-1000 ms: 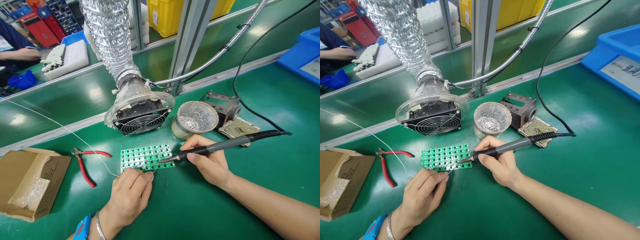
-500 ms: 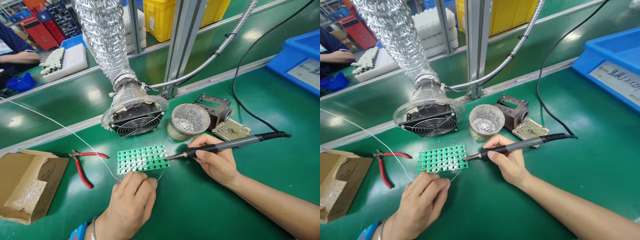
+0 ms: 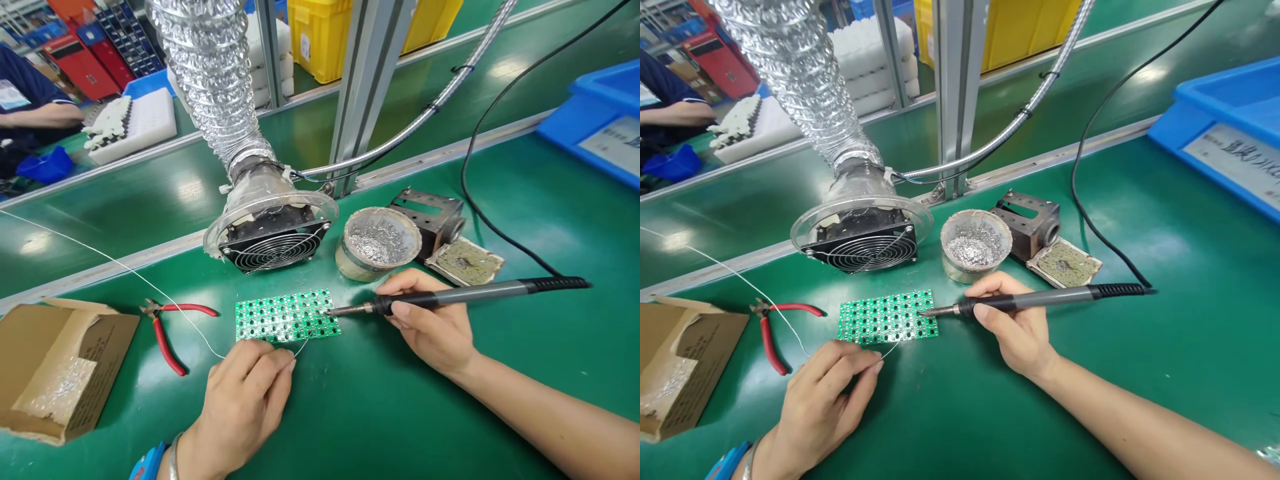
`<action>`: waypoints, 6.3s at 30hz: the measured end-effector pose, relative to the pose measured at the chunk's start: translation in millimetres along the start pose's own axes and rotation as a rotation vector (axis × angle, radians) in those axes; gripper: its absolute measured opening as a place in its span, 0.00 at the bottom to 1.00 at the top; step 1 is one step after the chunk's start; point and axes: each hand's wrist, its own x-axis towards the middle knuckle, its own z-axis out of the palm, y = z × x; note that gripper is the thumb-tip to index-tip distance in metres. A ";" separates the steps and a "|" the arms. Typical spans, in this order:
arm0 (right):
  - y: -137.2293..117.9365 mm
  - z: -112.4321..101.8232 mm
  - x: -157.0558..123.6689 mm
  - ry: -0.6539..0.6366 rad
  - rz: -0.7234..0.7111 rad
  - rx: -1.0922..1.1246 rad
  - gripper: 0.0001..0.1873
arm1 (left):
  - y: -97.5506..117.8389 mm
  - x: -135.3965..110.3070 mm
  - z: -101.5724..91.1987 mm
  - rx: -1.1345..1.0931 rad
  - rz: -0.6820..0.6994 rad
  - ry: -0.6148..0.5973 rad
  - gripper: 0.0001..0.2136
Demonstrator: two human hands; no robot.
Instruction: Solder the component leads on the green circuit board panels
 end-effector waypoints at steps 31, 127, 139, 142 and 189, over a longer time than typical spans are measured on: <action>6.1 20.0 2.2 -0.023 -0.020 -0.051 0.05 | -16.7 -0.4 8.2 0.025 0.014 0.020 0.07; -7.4 33.3 1.8 -0.124 -0.050 -0.285 0.03 | -21.7 2.0 15.7 0.079 -0.010 -0.015 0.07; -4.9 40.0 -3.9 -0.099 0.031 -0.111 0.05 | -22.6 -0.3 10.0 0.009 -0.050 -0.003 0.10; -7.4 46.3 -1.9 -0.114 0.004 -0.173 0.04 | -24.0 -2.5 8.1 0.026 -0.053 -0.012 0.11; 2.7 47.3 -4.7 -0.121 0.019 -0.145 0.04 | -31.5 -7.9 2.9 0.098 -0.021 -0.044 0.11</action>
